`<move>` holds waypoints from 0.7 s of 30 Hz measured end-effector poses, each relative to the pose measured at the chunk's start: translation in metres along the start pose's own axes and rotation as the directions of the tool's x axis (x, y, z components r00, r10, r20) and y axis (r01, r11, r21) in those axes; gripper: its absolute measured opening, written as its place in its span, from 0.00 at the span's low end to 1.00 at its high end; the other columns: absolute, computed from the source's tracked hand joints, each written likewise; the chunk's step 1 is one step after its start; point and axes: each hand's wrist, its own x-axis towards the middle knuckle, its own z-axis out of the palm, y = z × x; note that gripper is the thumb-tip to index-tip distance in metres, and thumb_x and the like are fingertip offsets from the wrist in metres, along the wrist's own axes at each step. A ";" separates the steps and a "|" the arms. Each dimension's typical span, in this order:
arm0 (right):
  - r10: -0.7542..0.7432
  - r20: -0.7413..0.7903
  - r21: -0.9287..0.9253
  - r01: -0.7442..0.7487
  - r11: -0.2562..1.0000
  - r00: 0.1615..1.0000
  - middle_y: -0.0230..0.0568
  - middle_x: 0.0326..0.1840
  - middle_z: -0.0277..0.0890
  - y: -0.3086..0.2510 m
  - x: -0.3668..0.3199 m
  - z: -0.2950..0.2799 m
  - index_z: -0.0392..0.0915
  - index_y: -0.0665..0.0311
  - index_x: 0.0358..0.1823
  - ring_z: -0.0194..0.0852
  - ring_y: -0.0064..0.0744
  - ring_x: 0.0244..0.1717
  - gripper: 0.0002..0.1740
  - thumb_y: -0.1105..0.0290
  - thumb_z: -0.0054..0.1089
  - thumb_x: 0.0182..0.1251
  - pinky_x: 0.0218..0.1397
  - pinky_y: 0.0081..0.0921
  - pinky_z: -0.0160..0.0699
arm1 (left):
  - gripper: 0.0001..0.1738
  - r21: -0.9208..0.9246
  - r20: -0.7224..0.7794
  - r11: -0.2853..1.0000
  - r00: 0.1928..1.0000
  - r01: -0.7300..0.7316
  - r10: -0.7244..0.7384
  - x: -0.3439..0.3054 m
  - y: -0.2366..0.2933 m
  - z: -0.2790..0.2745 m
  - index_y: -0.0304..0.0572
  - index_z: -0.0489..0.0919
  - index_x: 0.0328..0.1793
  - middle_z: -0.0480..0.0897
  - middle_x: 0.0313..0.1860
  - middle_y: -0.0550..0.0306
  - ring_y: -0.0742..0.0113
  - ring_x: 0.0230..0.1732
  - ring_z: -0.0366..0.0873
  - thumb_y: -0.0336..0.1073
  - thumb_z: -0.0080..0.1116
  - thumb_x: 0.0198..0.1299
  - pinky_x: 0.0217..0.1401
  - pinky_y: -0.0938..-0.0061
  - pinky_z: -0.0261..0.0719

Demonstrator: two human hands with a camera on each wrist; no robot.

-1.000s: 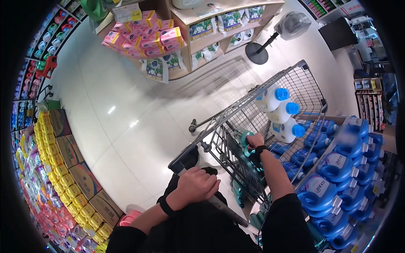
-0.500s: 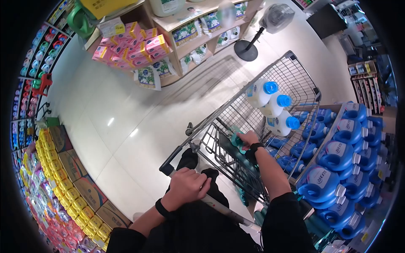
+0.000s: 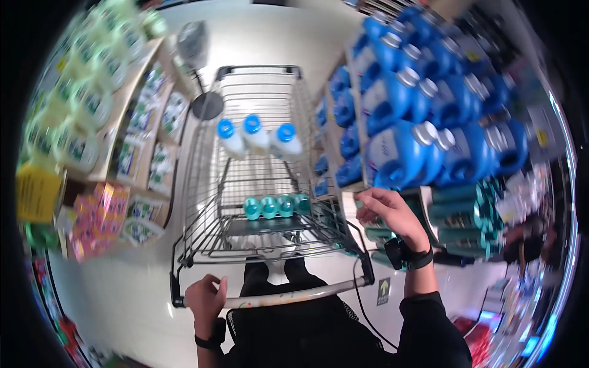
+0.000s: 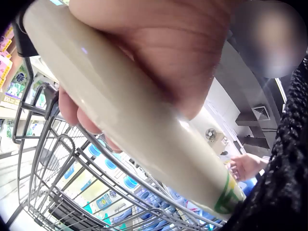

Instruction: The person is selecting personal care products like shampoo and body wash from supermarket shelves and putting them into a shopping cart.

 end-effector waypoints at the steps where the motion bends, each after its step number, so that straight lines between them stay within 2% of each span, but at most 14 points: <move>1: 0.015 -0.085 0.032 -0.012 0.999 0.996 0.41 0.34 0.82 0.021 -0.013 -0.015 0.78 0.71 0.50 0.84 0.28 0.34 0.18 0.60 0.55 0.77 0.42 0.23 0.82 | 0.12 -0.010 0.042 0.999 0.998 -0.035 0.036 0.007 0.009 -0.001 0.41 0.83 0.27 0.77 0.12 0.56 0.59 0.16 0.78 0.41 0.71 0.54 0.24 0.68 0.72; 2: 0.104 -0.181 0.126 -0.081 0.989 0.978 0.41 0.33 0.83 0.047 -0.026 -0.029 0.79 0.70 0.50 0.84 0.28 0.34 0.18 0.59 0.54 0.77 0.41 0.24 0.82 | 0.12 -0.021 0.085 0.997 0.994 -0.069 0.071 0.015 0.018 -0.001 0.40 0.82 0.28 0.77 0.13 0.56 0.59 0.16 0.78 0.40 0.70 0.55 0.24 0.68 0.72; 4: 0.152 -0.319 0.247 -0.073 0.966 0.936 0.41 0.32 0.83 0.094 -0.049 -0.051 0.80 0.70 0.48 0.84 0.28 0.32 0.18 0.60 0.53 0.77 0.41 0.24 0.83 | 0.11 -0.097 0.167 0.980 0.968 -0.172 0.186 0.022 0.047 0.002 0.41 0.82 0.29 0.79 0.16 0.56 0.60 0.18 0.78 0.39 0.71 0.55 0.25 0.68 0.72; 5: 0.160 -0.350 0.273 -0.062 0.960 0.923 0.41 0.32 0.83 0.116 -0.057 -0.060 0.80 0.70 0.48 0.84 0.28 0.32 0.18 0.60 0.53 0.77 0.41 0.24 0.83 | 0.10 -0.102 0.215 0.955 0.931 -0.280 0.296 0.027 0.066 0.005 0.42 0.83 0.30 0.79 0.16 0.56 0.60 0.19 0.78 0.39 0.71 0.54 0.26 0.67 0.73; 7: 0.252 -0.512 0.312 -0.096 0.945 0.822 0.40 0.31 0.83 0.158 -0.066 -0.073 0.80 0.69 0.47 0.84 0.29 0.33 0.17 0.61 0.54 0.76 0.40 0.24 0.83 | 0.10 -0.119 0.301 0.876 0.824 -0.468 0.480 0.034 0.100 0.016 0.44 0.83 0.32 0.79 0.18 0.57 0.60 0.21 0.79 0.39 0.72 0.54 0.27 0.66 0.74; 8: 0.259 -0.527 0.337 -0.081 0.938 0.809 0.40 0.31 0.83 0.176 -0.070 -0.076 0.80 0.69 0.47 0.84 0.29 0.33 0.17 0.61 0.54 0.76 0.40 0.24 0.83 | 0.10 -0.136 0.346 0.824 0.753 -0.551 0.560 0.038 0.112 0.021 0.44 0.83 0.34 0.79 0.18 0.58 0.59 0.22 0.79 0.39 0.72 0.54 0.27 0.66 0.74; 12: 0.278 -0.587 0.379 -0.046 0.924 0.760 0.39 0.32 0.83 0.226 -0.065 -0.086 0.81 0.68 0.44 0.83 0.29 0.29 0.13 0.64 0.54 0.74 0.36 0.26 0.84 | 0.12 -0.208 0.484 0.722 0.572 -0.660 0.662 0.053 0.136 0.030 0.45 0.82 0.38 0.80 0.21 0.58 0.59 0.26 0.80 0.41 0.72 0.53 0.31 0.65 0.76; 14: 0.165 -0.636 0.217 -0.031 0.976 0.754 0.39 0.28 0.82 0.237 -0.050 -0.107 0.80 0.70 0.41 0.82 0.27 0.28 0.10 0.69 0.60 0.68 0.34 0.25 0.81 | 0.13 -0.177 0.511 0.697 0.540 -0.695 0.669 0.052 0.162 0.033 0.45 0.82 0.39 0.80 0.21 0.58 0.57 0.27 0.81 0.42 0.71 0.55 0.32 0.64 0.77; 15: 0.165 -0.677 0.052 -0.177 0.983 0.717 0.44 0.29 0.82 0.227 -0.046 -0.118 0.80 0.69 0.44 0.83 0.34 0.29 0.12 0.71 0.65 0.62 0.35 0.30 0.83 | 0.13 -0.170 0.543 0.689 0.516 -0.705 0.662 0.050 0.179 0.034 0.45 0.82 0.40 0.80 0.21 0.57 0.56 0.28 0.81 0.44 0.69 0.55 0.32 0.64 0.77; 16: 0.164 -0.676 0.060 -0.168 0.984 0.719 0.44 0.29 0.82 0.221 -0.042 -0.130 0.80 0.69 0.44 0.83 0.34 0.29 0.12 0.71 0.65 0.62 0.35 0.30 0.83 | 0.14 -0.163 0.575 0.680 0.491 -0.715 0.654 0.047 0.198 0.036 0.45 0.82 0.41 0.81 0.21 0.56 0.55 0.28 0.82 0.45 0.68 0.56 0.33 0.63 0.77; 18: -0.076 -0.749 -0.318 -0.257 0.913 0.658 0.48 0.38 0.83 0.215 -0.038 -0.155 0.77 0.68 0.49 0.84 0.41 0.33 0.18 0.69 0.67 0.60 0.41 0.33 0.84 | 0.15 -0.128 0.603 0.693 0.499 -0.709 0.622 0.040 0.236 0.041 0.45 0.81 0.42 0.81 0.22 0.55 0.54 0.29 0.82 0.46 0.67 0.57 0.34 0.62 0.78; 19: -0.097 -0.746 -0.371 -0.290 0.882 0.658 0.53 0.41 0.82 0.215 -0.037 -0.166 0.74 0.63 0.57 0.83 0.52 0.39 0.27 0.65 0.71 0.56 0.45 0.40 0.83 | 0.16 -0.103 0.629 0.709 0.506 -0.698 0.590 0.035 0.252 0.044 0.45 0.81 0.42 0.82 0.23 0.54 0.54 0.31 0.83 0.47 0.66 0.57 0.35 0.61 0.78; 20: -0.097 -0.747 -0.364 -0.281 0.888 0.658 0.53 0.41 0.82 0.222 -0.034 -0.171 0.74 0.63 0.57 0.83 0.52 0.39 0.27 0.65 0.71 0.56 0.45 0.40 0.83 | 0.17 -0.077 0.654 0.723 0.513 -0.686 0.557 0.030 0.264 0.048 0.44 0.81 0.43 0.83 0.24 0.53 0.53 0.32 0.84 0.48 0.65 0.58 0.36 0.60 0.79; 21: -0.070 -0.726 -0.427 -0.369 0.825 0.684 0.54 0.42 0.82 0.235 -0.030 -0.170 0.71 0.62 0.59 0.82 0.54 0.41 0.30 0.62 0.71 0.57 0.45 0.42 0.83 | 0.17 -0.065 0.694 0.736 0.499 -0.674 0.519 0.024 0.271 0.053 0.44 0.81 0.44 0.83 0.26 0.51 0.51 0.34 0.84 0.48 0.64 0.58 0.38 0.59 0.80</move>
